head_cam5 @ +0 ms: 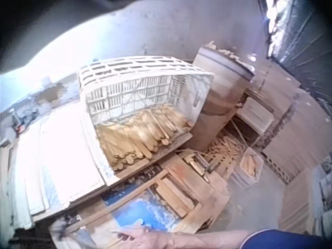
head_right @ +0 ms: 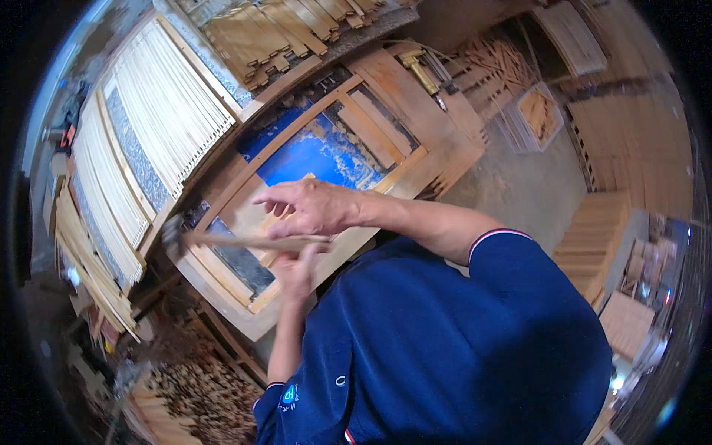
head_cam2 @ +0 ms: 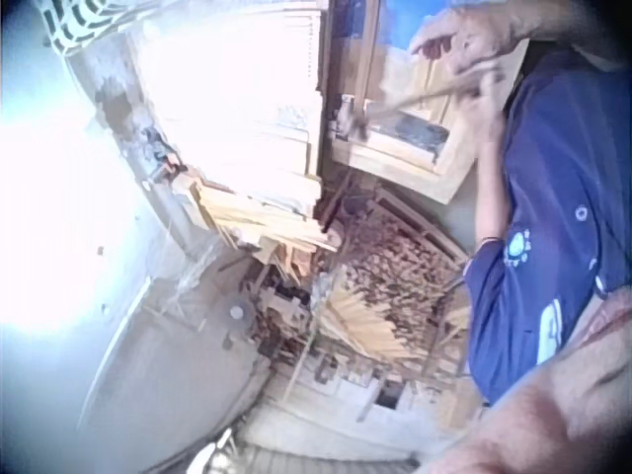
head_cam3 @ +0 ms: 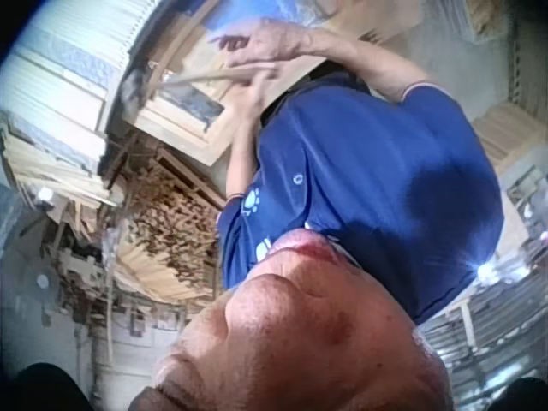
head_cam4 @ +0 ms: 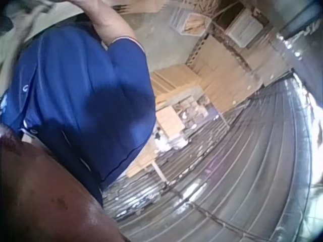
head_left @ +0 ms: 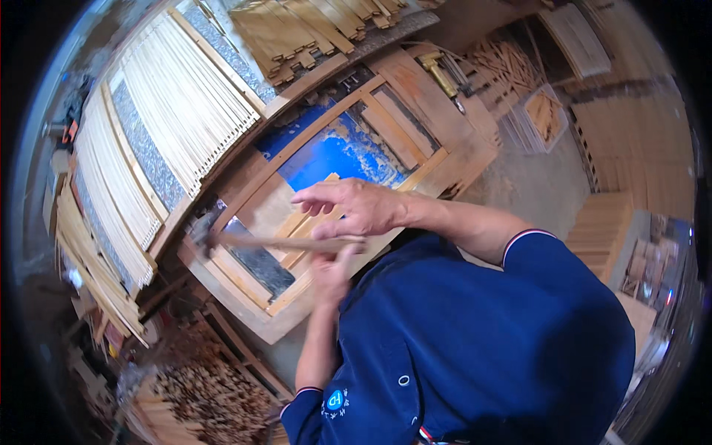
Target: Assembling and nailing small wooden slats to form a frame.
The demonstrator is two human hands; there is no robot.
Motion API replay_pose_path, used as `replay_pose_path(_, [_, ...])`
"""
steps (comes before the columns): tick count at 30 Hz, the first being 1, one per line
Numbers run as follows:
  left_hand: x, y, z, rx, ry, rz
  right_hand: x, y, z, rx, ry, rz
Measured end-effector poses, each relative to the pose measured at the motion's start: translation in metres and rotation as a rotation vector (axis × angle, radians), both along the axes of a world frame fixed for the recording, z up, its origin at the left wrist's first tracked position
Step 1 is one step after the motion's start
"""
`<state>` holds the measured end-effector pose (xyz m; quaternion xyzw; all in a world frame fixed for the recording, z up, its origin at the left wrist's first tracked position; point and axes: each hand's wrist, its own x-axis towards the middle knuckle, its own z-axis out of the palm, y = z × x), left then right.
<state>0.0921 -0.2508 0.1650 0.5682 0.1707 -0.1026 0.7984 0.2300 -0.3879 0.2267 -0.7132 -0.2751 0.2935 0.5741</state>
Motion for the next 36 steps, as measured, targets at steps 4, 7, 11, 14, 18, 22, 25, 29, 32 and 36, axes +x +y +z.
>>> replay_pose_path(4, [0.017, -0.106, -0.016, -0.028, -0.024, -0.248, -0.005, -0.047, -0.016, -0.159, -0.009, -0.059])
replay_pose_path(7, [0.026, -0.144, -0.058, 0.395, -0.264, -0.56, 0.001, -0.114, -0.048, -0.23, 0.015, -0.292])
replay_pose_path(11, [0.027, -0.143, -0.097, 1.138, -0.482, -0.302, 0.002, -0.236, -0.062, -0.698, -0.091, -0.362])
replay_pose_path(14, [0.012, -0.13, -0.138, 1.276, -0.594, -0.341, -0.022, -0.284, -0.079, -0.898, -0.051, -0.366])
replay_pose_path(18, [0.001, -0.133, -0.153, 1.357, -0.588, -0.297, -0.041, -0.274, -0.091, -0.583, -0.377, -0.576])
replay_pose_path(22, [0.008, -0.137, -0.147, 1.378, -0.602, -0.316, -0.042, -0.286, -0.155, -0.862, -0.313, -0.38])
replay_pose_path(25, [0.007, -0.137, -0.146, 1.389, -0.589, -0.305, -0.044, -0.296, -0.16, -0.984, -0.297, -0.332])
replay_pose_path(29, [0.007, -0.135, -0.147, 1.393, -0.575, -0.301, -0.043, -0.296, -0.154, -0.708, -0.44, -0.445])
replay_pose_path(32, [0.009, -0.135, -0.147, 1.369, -0.599, -0.286, -0.028, -0.286, -0.158, -1.064, -0.266, -0.229])
replay_pose_path(36, [0.004, -0.134, -0.146, 1.383, -0.581, -0.29, -0.019, -0.289, -0.156, -1.032, -0.313, -0.185])
